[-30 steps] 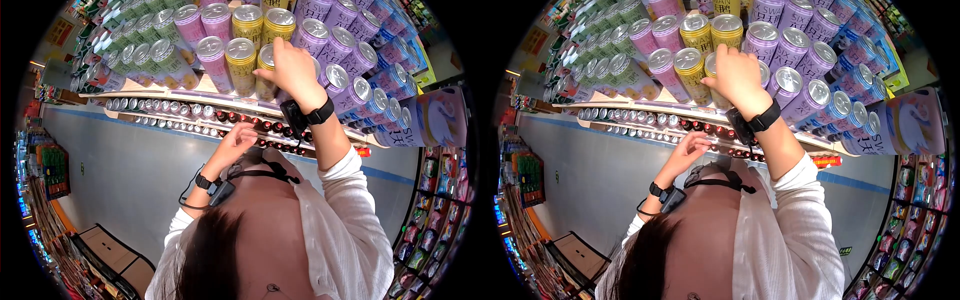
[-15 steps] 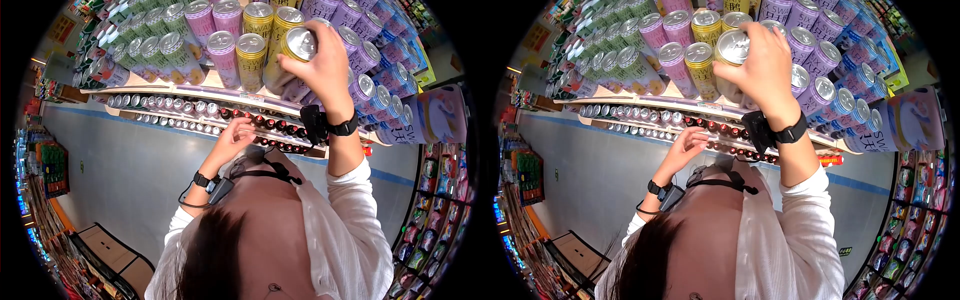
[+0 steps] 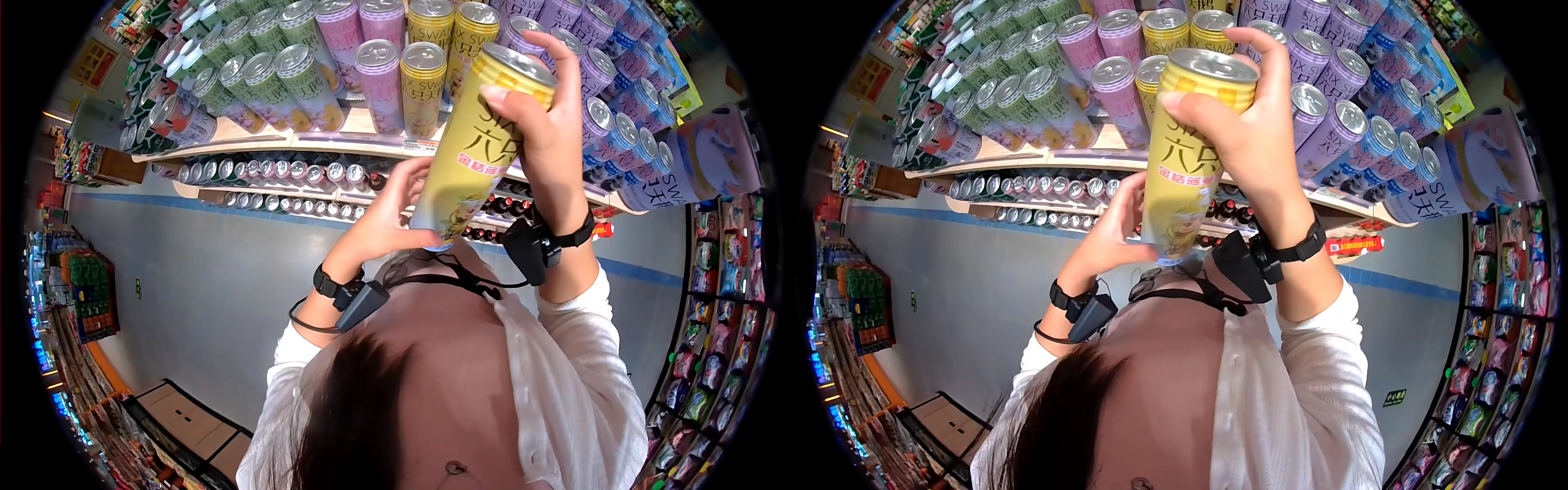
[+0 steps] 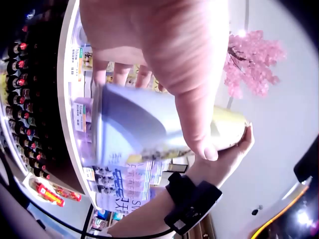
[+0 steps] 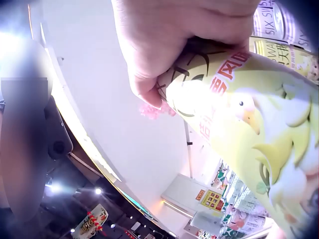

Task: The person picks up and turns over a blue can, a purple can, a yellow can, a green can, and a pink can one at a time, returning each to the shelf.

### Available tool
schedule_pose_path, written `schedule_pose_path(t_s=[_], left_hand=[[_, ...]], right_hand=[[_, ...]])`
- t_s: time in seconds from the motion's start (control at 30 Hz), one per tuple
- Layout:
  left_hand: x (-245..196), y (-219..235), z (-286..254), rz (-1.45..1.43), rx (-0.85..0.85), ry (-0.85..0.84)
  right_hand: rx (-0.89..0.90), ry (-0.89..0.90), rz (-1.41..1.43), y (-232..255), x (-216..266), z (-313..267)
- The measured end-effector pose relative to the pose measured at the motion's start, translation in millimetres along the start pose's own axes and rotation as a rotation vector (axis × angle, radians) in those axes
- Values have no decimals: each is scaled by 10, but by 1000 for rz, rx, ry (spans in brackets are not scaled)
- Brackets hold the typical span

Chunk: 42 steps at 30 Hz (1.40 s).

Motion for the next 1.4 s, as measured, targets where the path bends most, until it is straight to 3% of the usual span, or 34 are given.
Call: schedule_pose_path(t_s=[0.03, 0.17, 0.3, 0.37, 0.6, 0.63, 0.73, 0.97, 1.07, 1.4], left_hand=[[-20, -37, -36, 153, 18, 32], [97, -57, -176, 76, -106, 147], [154, -157, -344, -88, -121, 130], [212, -174, -432, -132, -55, 202], [137, -342, -636, -383, 95, 316], [138, -353, -651, -410, 111, 338], [160, -381, -686, -438, 141, 369], [236, -468, -747, -406, 117, 365], [221, -509, -759, -390, 154, 408], [314, -565, -901, -471, 281, 399]], right_hand=[[-3, 13, -36, -39, -39, -48], [3, -35, -2, -209, -215, -200], [13, -132, -68, -244, -410, -330], [18, -217, -44, -224, -501, -416], [189, -419, 629, -198, -940, -729], [300, -384, 499, -209, -1052, -766], [435, -411, 798, -402, -939, -961], [381, -377, 769, -350, -1007, -1090], [285, -389, 575, -316, -951, -1125], [254, -340, 608, -243, -880, -1217]])
Point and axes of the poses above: each hand's wrist, its own z-axis towards the middle knuckle, its own y-axis out of the back of the hand, x = y × z, the point moved 6 cm from there along z, towards the middle knuckle, and after that the axes turned 3 degrees about -y, right-handed, at the moved point
